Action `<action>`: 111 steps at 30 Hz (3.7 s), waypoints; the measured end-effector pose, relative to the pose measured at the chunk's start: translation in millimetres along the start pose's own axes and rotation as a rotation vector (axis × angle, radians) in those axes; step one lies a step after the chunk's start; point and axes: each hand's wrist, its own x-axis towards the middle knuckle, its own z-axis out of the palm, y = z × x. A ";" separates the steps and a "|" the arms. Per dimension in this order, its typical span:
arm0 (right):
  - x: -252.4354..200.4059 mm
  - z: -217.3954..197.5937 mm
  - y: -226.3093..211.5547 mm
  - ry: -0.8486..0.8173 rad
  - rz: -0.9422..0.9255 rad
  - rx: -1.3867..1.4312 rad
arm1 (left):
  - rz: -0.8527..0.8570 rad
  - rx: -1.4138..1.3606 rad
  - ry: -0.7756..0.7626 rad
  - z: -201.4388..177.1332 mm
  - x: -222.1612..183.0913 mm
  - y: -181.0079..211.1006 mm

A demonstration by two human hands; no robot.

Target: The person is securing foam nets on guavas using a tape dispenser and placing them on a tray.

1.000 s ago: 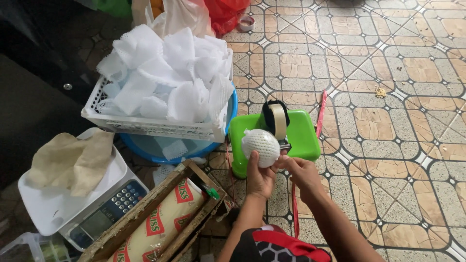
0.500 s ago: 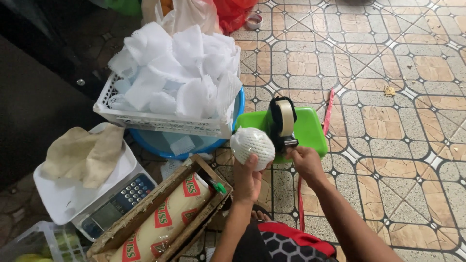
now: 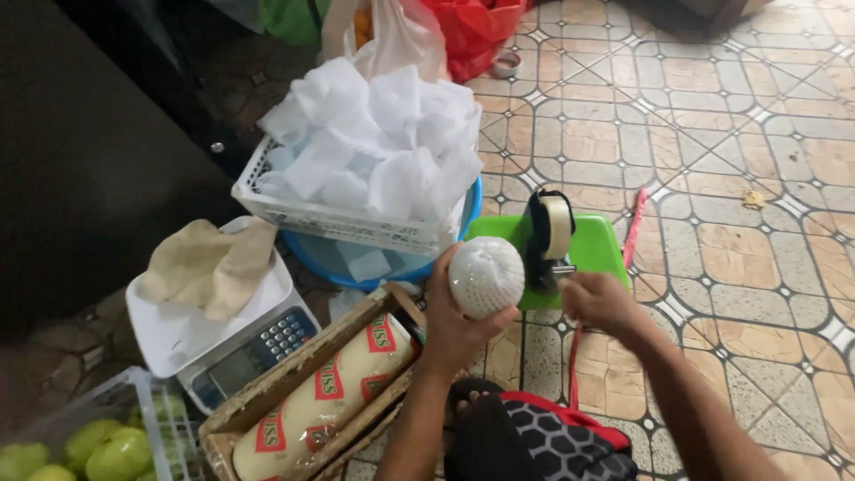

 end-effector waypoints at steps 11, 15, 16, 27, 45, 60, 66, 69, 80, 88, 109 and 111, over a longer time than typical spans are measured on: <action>-59.3 -83.1 -241.4 -0.511 -0.669 -0.592 | -0.050 0.221 -0.178 -29.2 -0.6 77.0; -68.1 -68.5 -268.4 -0.555 -0.613 -0.842 | -0.045 0.191 -0.149 -36.8 -6.3 87.6; -72.6 -65.2 -274.7 -0.561 -0.620 -0.848 | -0.045 0.191 -0.138 -39.2 -8.5 94.2; -107.0 -29.7 -331.3 -0.494 -0.428 -1.219 | -0.271 0.144 -0.099 -61.5 -27.5 116.0; -106.6 -21.0 -339.1 -0.477 -0.421 -1.162 | 0.086 -0.137 -0.081 -61.5 -39.6 82.4; -82.1 -19.1 -334.7 -0.671 -0.400 -1.016 | -0.202 -0.083 -0.061 -61.4 -35.6 113.6; -50.3 -15.6 -300.2 -0.935 -0.544 -0.194 | -0.123 -0.186 0.031 -71.9 -33.7 117.4; -46.1 -11.8 -294.8 -0.990 -0.528 -0.051 | -0.133 -0.234 0.055 -75.5 -35.9 119.1; -58.2 6.7 -314.7 -0.982 -0.572 0.027 | 0.222 0.099 0.214 -104.6 -36.9 110.6; -91.6 42.0 -356.7 -0.941 -0.471 0.040 | 0.209 0.079 0.245 -142.7 -62.4 146.1; -140.4 168.6 -349.3 -0.317 -0.802 -0.403 | 0.223 0.214 0.745 -189.3 -81.0 129.3; -117.8 177.4 -340.2 -0.349 -0.863 -0.228 | 0.252 0.244 0.744 -197.0 -80.6 121.4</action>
